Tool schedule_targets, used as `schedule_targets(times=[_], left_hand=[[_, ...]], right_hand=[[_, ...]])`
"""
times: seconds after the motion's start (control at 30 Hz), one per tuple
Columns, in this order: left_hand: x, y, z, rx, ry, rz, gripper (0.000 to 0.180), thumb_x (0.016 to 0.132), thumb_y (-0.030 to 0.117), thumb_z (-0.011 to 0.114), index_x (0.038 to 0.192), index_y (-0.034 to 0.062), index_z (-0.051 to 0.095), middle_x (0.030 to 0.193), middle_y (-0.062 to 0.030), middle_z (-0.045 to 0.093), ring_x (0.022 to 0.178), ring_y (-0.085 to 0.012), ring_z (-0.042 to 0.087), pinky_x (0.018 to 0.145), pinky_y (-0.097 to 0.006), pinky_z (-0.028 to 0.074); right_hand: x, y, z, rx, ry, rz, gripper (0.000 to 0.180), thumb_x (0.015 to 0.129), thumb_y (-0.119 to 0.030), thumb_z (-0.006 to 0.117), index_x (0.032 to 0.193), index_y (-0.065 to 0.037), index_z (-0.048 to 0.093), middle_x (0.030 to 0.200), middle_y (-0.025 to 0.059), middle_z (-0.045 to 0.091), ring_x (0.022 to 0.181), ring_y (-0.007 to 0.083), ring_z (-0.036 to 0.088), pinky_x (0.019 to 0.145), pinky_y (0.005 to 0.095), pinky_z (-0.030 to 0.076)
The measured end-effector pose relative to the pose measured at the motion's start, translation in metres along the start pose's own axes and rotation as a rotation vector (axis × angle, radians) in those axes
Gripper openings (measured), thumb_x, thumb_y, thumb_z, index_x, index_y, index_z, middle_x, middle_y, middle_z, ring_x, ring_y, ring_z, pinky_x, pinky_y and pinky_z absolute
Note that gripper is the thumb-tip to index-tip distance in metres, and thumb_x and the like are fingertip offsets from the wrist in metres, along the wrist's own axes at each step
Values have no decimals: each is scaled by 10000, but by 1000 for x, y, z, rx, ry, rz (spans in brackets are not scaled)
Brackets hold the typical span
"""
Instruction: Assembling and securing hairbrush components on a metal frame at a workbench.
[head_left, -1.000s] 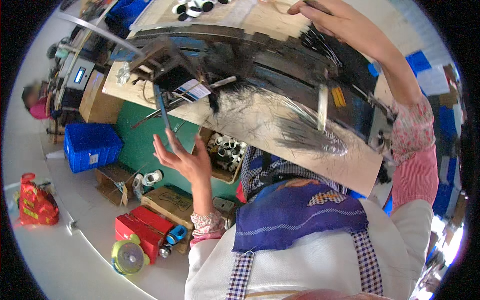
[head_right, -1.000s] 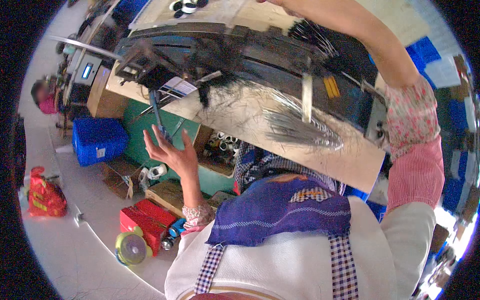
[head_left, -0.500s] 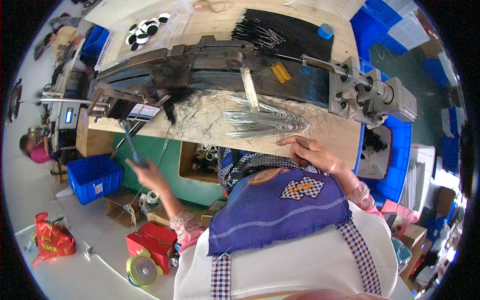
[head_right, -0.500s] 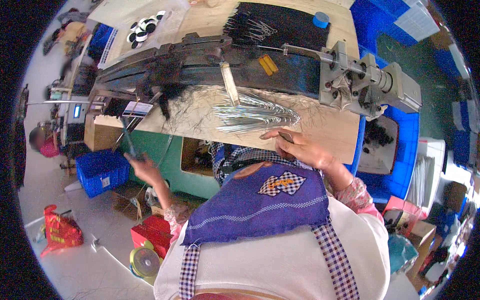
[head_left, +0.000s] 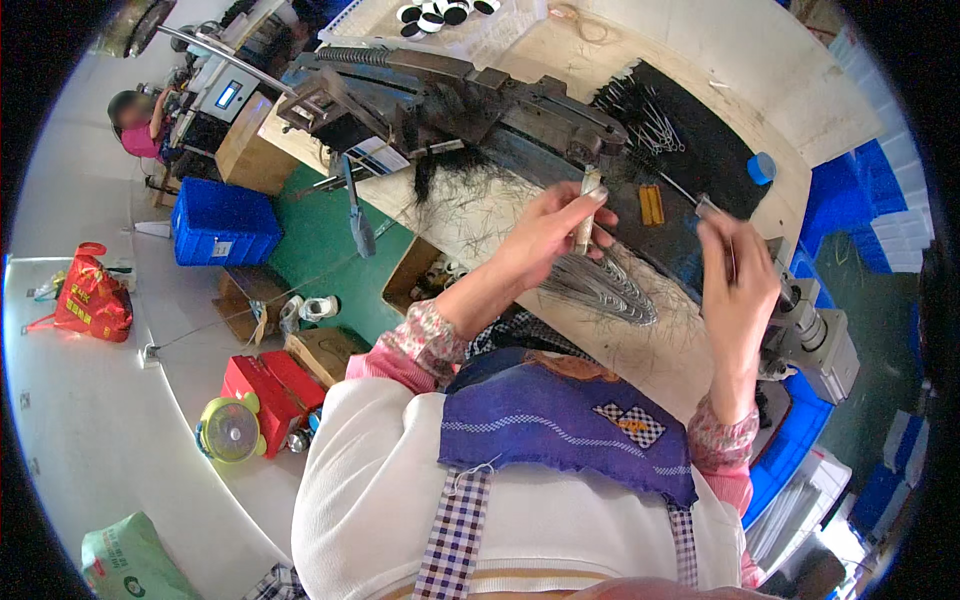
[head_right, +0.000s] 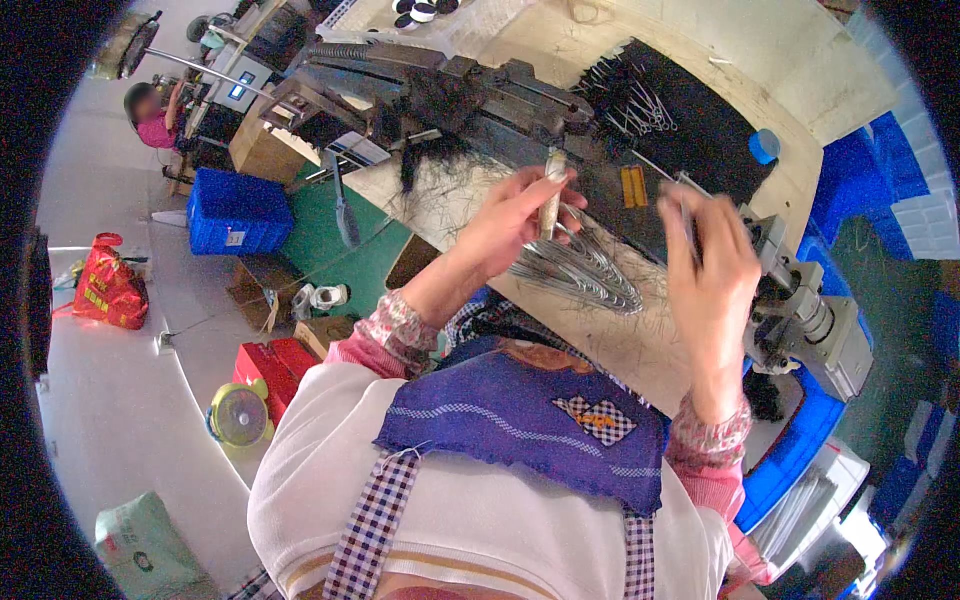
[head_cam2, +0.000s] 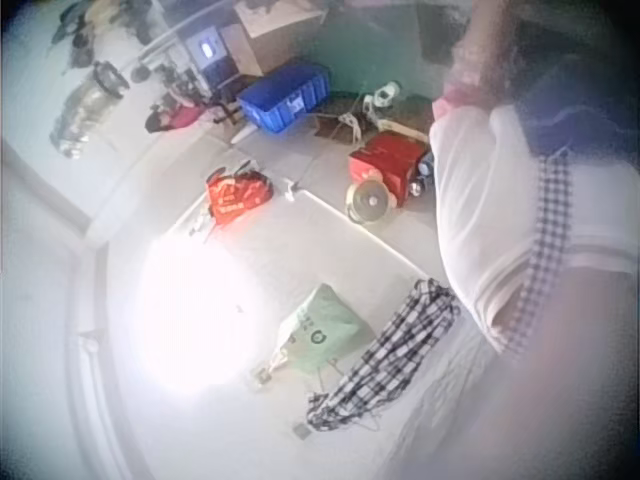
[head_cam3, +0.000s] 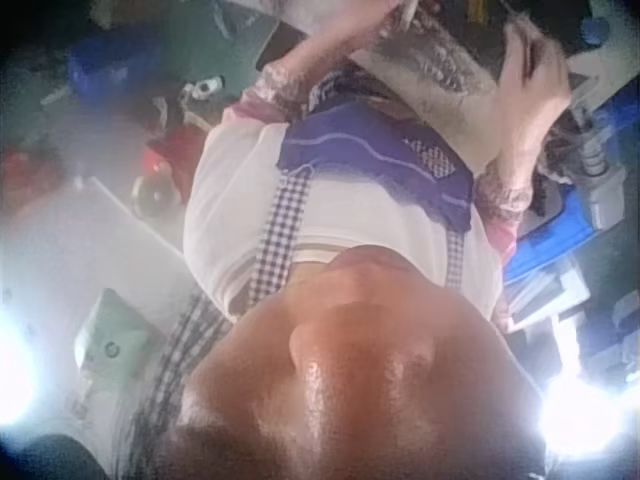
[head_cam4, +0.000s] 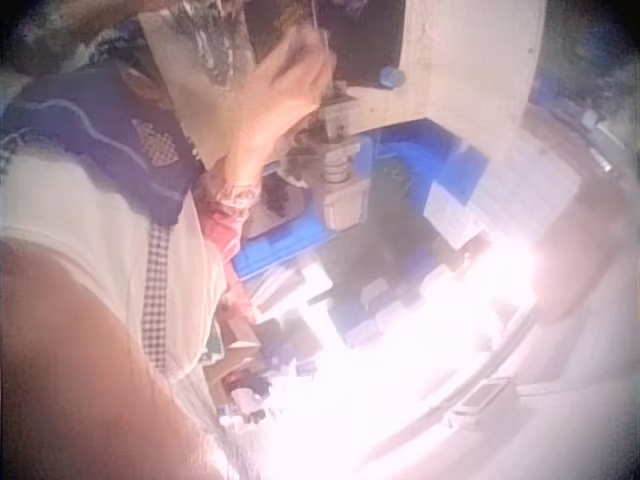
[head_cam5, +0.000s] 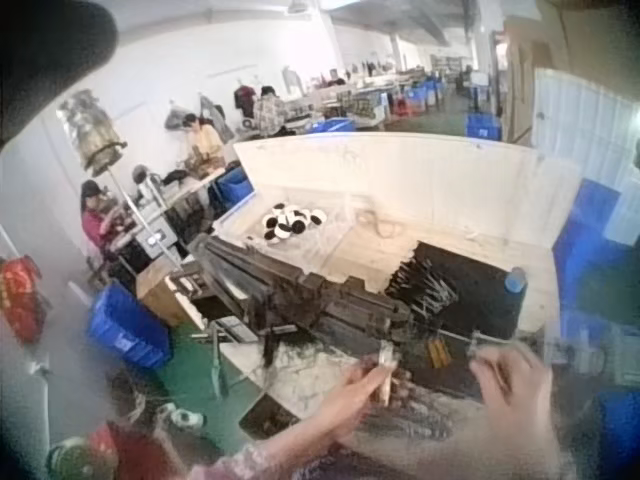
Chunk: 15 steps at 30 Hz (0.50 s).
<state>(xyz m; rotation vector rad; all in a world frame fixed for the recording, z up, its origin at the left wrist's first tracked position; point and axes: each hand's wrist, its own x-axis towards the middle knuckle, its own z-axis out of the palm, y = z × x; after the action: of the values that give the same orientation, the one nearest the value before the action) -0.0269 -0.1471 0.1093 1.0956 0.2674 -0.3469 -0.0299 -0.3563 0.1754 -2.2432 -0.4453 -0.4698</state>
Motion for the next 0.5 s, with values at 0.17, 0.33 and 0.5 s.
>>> schedule_targets(times=[0.17, 0.33, 0.5], left_hand=[[15, -9, 21, -348, -57, -144, 208, 918, 283, 557, 806, 142, 454, 599, 67, 366, 465, -44, 331, 407, -212, 224], [-1, 33, 43, -1071, -376, -405, 212, 926, 221, 528, 749, 130, 452, 582, 72, 338, 446, -43, 297, 388, -184, 249], [-5, 72, 16, -1313, -560, -376, 261, 962, 255, 425, 873, 48, 558, 566, 0, 484, 393, -65, 398, 331, -184, 339]], right_hand=[[37, 12, 14, -218, -55, -176, 223, 805, -35, 604, 1026, -58, 623, 943, 103, 605, 817, 309, 611, 700, 367, 498], [51, 24, 26, -420, -186, -263, 173, 765, -82, 601, 937, -85, 615, 867, 64, 588, 843, 253, 603, 682, 369, 514], [49, 38, 32, -510, -196, -338, 104, 716, -103, 587, 810, -70, 558, 791, 59, 559, 830, 240, 597, 647, 349, 520]])
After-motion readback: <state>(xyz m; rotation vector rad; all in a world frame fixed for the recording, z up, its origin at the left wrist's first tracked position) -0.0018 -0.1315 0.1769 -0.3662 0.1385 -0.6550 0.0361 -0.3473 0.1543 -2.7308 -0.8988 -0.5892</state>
